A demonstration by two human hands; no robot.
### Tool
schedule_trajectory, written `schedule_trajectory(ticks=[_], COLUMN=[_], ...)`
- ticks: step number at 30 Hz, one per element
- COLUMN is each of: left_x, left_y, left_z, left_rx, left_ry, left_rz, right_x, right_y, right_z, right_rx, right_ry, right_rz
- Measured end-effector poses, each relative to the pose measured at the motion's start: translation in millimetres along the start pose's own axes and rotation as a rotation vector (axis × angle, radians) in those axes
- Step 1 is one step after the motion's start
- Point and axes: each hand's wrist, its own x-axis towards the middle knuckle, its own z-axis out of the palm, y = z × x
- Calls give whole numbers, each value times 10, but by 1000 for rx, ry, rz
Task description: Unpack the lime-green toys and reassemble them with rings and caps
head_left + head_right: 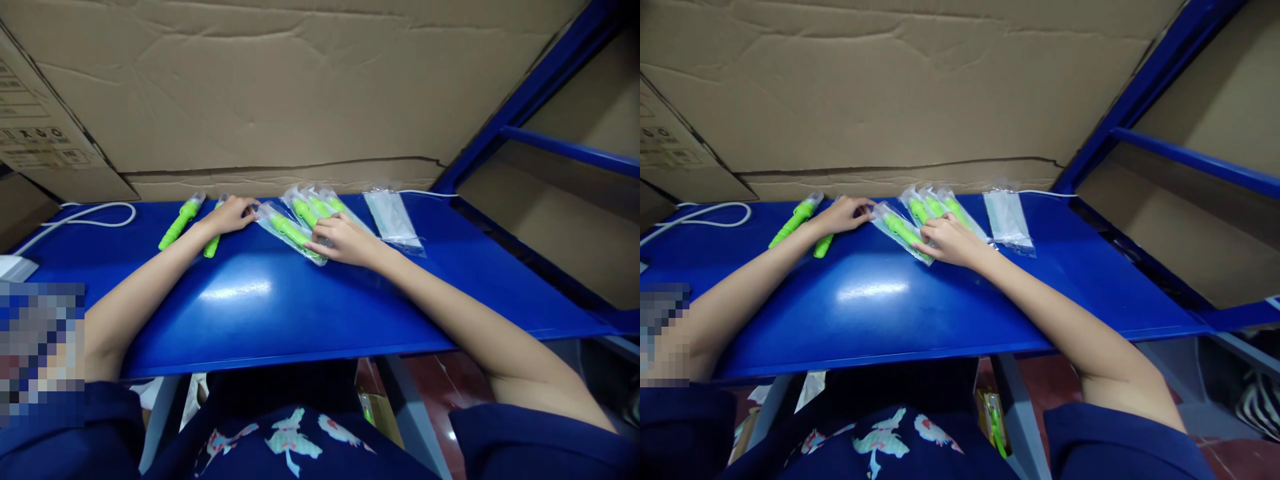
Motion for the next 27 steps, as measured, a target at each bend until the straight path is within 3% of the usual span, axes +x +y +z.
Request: schedule_trajectory(ticks=[19, 27], left_x=[-76, -58], left_y=[279, 293], left_z=[-28, 41], left_rx=[358, 437], left_ry=[10, 16], left_rz=[-93, -104], right_x=[14, 23], right_y=[-16, 10], right_z=[104, 103], right_rx=[-26, 105], right_ry=[-55, -91], right_rz=[-63, -79])
